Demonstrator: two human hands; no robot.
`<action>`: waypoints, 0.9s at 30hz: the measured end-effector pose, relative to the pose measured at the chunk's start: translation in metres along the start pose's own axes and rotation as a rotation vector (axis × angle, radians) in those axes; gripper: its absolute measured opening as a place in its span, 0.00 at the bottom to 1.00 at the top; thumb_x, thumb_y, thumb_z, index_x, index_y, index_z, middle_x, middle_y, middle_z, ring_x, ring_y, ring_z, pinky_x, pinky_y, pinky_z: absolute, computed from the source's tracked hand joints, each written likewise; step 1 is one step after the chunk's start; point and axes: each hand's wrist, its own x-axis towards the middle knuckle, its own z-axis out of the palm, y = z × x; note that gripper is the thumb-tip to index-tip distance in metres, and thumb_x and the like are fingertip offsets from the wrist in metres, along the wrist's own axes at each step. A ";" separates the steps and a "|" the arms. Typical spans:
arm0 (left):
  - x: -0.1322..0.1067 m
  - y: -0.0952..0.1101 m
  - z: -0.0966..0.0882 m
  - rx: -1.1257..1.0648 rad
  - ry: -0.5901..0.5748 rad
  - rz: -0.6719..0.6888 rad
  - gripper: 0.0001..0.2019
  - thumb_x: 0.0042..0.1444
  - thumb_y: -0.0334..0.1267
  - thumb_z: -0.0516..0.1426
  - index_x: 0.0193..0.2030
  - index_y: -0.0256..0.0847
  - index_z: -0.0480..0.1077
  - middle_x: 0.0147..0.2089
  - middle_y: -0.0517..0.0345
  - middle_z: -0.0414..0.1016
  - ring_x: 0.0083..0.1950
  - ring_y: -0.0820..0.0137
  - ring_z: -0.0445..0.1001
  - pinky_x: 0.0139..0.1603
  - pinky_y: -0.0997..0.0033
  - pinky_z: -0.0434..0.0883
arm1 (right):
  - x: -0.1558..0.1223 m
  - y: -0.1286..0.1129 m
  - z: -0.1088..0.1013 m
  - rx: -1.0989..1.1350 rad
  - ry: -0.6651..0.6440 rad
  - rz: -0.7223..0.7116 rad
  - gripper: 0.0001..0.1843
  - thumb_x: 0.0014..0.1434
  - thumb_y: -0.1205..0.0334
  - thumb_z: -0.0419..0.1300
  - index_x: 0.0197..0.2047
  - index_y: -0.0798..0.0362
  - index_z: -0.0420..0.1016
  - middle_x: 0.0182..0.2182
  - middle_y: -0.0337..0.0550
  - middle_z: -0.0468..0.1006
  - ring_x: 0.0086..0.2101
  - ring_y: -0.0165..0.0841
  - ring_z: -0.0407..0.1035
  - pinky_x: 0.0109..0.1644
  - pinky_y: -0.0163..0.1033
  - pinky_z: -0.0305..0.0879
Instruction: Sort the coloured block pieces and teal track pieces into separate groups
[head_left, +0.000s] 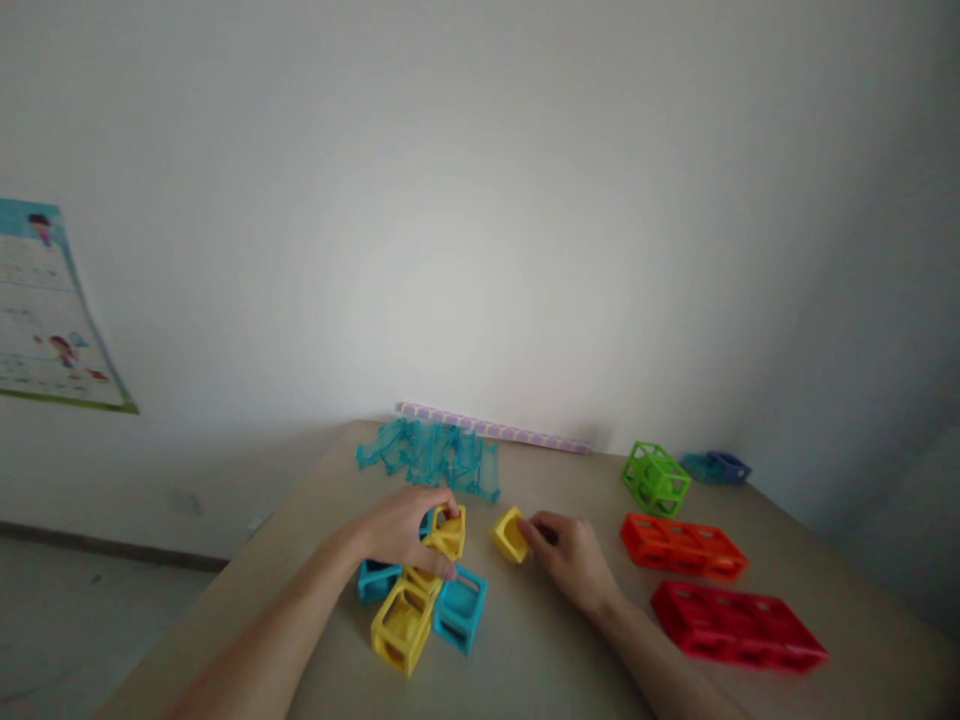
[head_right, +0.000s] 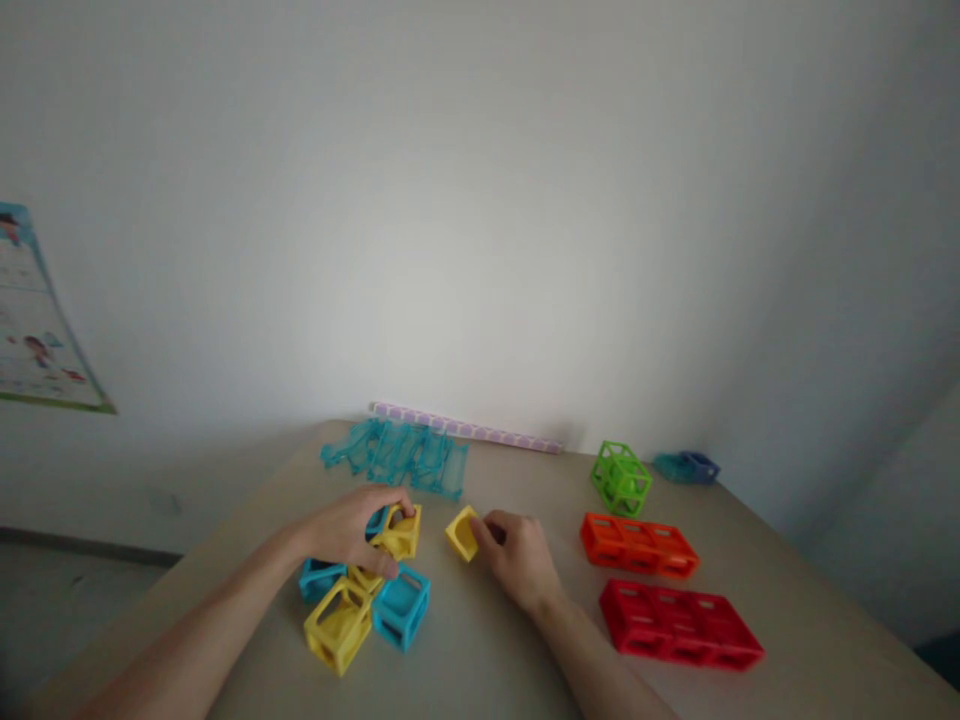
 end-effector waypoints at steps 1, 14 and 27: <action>0.000 0.000 0.000 -0.003 0.000 -0.005 0.30 0.37 0.56 0.66 0.47 0.45 0.68 0.44 0.59 0.73 0.43 0.64 0.69 0.45 0.68 0.64 | 0.000 -0.002 0.000 -0.046 0.027 -0.029 0.22 0.63 0.50 0.52 0.25 0.54 0.73 0.20 0.37 0.70 0.22 0.28 0.62 0.25 0.32 0.52; 0.002 -0.001 0.000 -0.145 0.025 0.125 0.21 0.55 0.41 0.57 0.56 0.44 0.67 0.54 0.56 0.73 0.54 0.64 0.70 0.55 0.68 0.63 | -0.009 -0.028 0.012 -0.121 -0.118 -0.356 0.10 0.60 0.67 0.55 0.46 0.51 0.71 0.39 0.45 0.75 0.38 0.35 0.70 0.42 0.38 0.66; 0.005 -0.007 0.004 -0.132 -0.005 0.100 0.19 0.56 0.42 0.57 0.56 0.48 0.70 0.55 0.59 0.74 0.55 0.65 0.71 0.57 0.66 0.63 | -0.008 -0.031 0.013 -0.081 -0.045 -0.433 0.06 0.63 0.68 0.52 0.38 0.52 0.69 0.56 0.51 0.65 0.56 0.40 0.60 0.56 0.47 0.63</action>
